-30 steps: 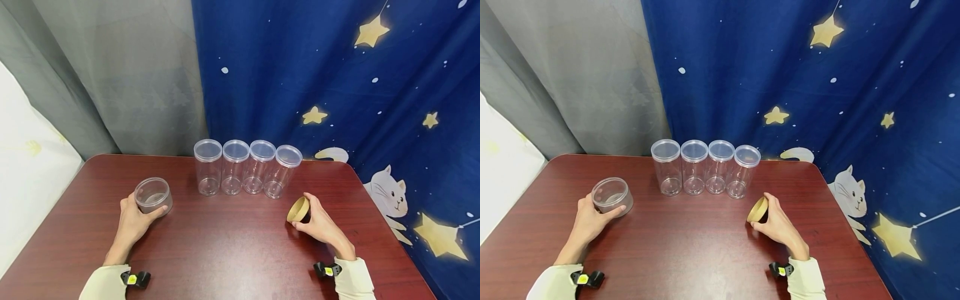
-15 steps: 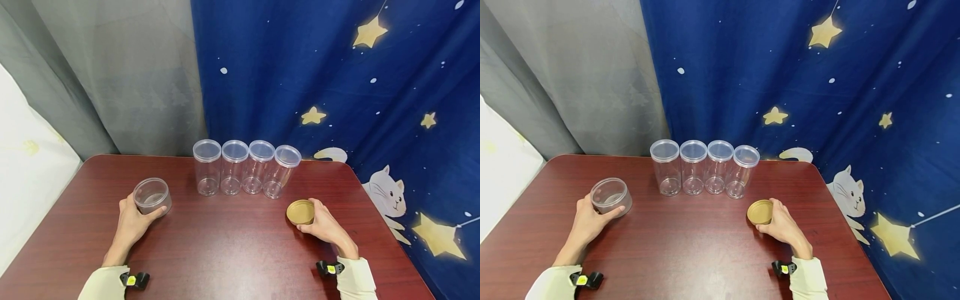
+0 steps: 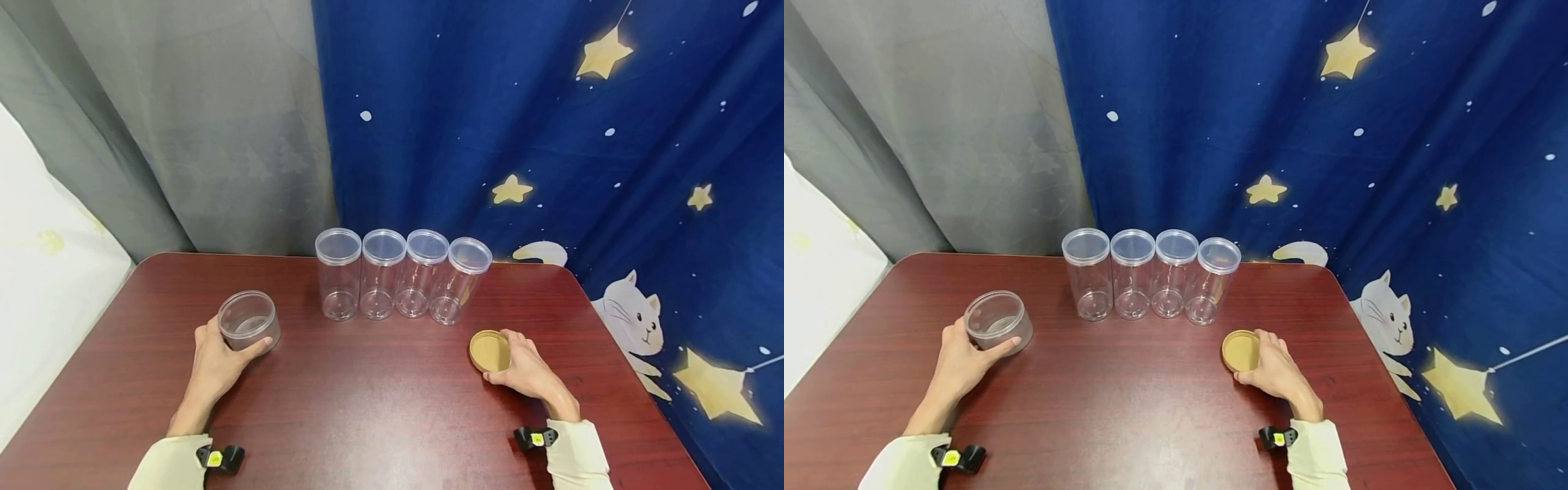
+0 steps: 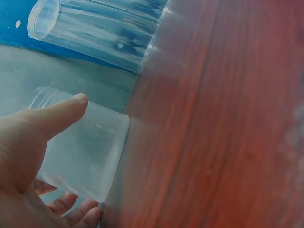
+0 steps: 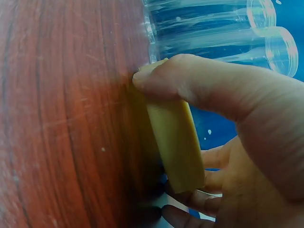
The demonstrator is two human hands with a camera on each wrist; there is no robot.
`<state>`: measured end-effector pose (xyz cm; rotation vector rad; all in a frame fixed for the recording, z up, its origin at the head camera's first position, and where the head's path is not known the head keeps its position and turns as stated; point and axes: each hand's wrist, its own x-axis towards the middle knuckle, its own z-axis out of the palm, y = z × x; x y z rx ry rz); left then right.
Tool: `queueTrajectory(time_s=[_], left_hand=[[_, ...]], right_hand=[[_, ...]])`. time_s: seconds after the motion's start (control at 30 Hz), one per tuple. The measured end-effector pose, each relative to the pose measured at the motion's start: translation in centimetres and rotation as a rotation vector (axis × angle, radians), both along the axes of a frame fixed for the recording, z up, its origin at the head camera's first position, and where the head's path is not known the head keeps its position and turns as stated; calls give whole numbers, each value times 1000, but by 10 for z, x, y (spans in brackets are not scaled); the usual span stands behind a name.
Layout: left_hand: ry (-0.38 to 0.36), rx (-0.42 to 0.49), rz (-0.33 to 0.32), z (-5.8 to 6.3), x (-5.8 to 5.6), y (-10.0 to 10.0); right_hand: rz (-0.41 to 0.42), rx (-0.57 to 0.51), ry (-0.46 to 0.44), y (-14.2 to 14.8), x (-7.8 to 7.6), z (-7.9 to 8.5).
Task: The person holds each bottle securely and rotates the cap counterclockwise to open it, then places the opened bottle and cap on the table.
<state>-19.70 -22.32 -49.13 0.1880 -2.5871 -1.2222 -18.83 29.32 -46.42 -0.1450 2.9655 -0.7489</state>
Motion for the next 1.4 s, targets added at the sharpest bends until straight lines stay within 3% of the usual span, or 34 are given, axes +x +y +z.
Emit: queueTrajectory(time_s=[0.3, 0.43, 0.6, 0.7, 0.9, 1.03, 1.2, 1.3, 1.4], left_hand=[[12, -16, -15, 3, -1, 3], [-17, -28, -21, 5, 0, 2], [-58, 4, 25, 13, 4, 5], [-21, 10, 75, 22, 5, 9], [139, -28, 124, 48, 9, 26], [235, 4, 90, 66, 12, 40], [318, 88, 2, 82, 11, 57], [341, 131, -77, 87, 6, 69], [319, 147, -153, 87, -2, 80]], right_hand=[[-26, 30, -34, 0, 3, -3], [-22, 29, -32, 1, 4, -4], [-15, 19, -26, 3, 3, -7], [-12, 9, -17, 4, 2, -9], [-10, -3, 0, 5, 0, -11], [-15, -8, -1, 4, 0, -11], [-22, -20, -20, 4, 0, -12], [-25, -19, -25, 5, -1, -13], [-29, -20, -27, 6, -1, -14]])
